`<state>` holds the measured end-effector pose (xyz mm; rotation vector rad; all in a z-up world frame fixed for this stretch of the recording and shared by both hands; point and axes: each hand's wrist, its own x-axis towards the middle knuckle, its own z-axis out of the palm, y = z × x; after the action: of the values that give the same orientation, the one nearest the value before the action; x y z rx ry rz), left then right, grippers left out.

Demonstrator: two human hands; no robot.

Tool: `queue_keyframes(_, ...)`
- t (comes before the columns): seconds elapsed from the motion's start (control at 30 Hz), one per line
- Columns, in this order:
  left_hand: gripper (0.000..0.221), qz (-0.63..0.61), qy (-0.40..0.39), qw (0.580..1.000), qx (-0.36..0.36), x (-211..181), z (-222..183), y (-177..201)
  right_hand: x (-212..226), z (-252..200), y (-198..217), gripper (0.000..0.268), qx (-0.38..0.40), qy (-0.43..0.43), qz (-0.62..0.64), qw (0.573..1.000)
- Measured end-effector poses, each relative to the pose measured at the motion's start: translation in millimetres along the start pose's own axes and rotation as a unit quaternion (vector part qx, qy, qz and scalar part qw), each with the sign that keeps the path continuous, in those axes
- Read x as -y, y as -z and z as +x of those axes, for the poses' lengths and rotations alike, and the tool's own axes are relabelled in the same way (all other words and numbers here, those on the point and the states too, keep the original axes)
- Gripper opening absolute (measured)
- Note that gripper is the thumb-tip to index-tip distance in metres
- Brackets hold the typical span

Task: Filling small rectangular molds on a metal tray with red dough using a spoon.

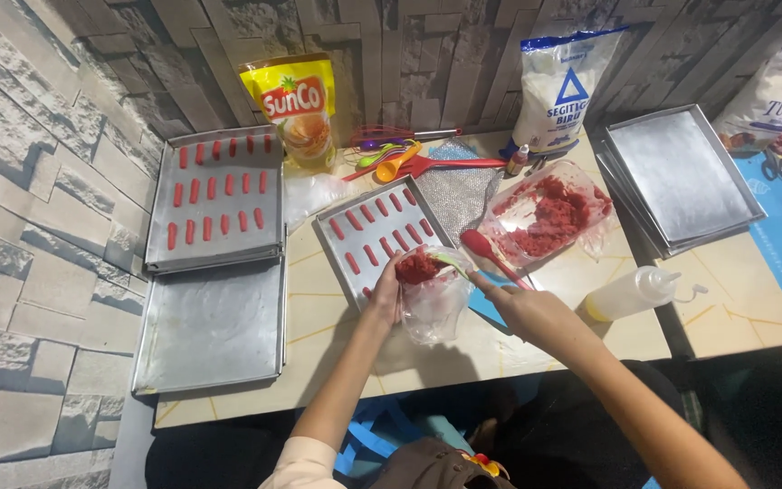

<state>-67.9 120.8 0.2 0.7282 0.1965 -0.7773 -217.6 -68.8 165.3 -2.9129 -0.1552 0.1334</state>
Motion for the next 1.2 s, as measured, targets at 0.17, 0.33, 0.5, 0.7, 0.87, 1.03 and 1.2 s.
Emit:
queue_keyframes(0.17, 0.044, -0.081, -0.004, 0.993, -0.084, -5, -10, -15, 40, 5, 56, 0.077, 0.084, 0.041, -0.166, 0.982)
queue_keyframes(0.33, 0.034, -0.125, -0.034, 0.985, -0.110, -20, -35, -47, 37, 13, 64, 0.082, 0.115, 0.049, -0.210, 0.970)
queue_keyframes(0.5, 0.035, -0.193, -0.032, 0.975, -0.103, -10, -11, -40, 37, 16, 68, 0.081, 0.111, 0.058, -0.189, 0.974)
queue_keyframes(0.7, 0.033, -0.111, -0.063, 0.989, -0.073, -40, -48, -86, 10, 25, 47, 0.076, 0.082, 0.057, -0.152, 0.983)
queue_keyframes(0.87, 0.032, -0.249, -0.025, 0.968, -0.004, -44, -56, -95, 7, 22, 50, 0.066, 0.066, 0.024, -0.007, 0.998)
queue_keyframes(1.03, 0.031, -0.240, -0.055, 0.968, -0.044, -55, -69, -95, -9, 12, 40, 0.057, 0.070, -0.021, 0.148, 0.986)
queue_keyframes(1.2, 0.028, -0.043, -0.151, 0.983, -0.094, -88, -75, -72, -25, 5, 52, 0.044, 0.048, -0.070, 0.218, 0.972)
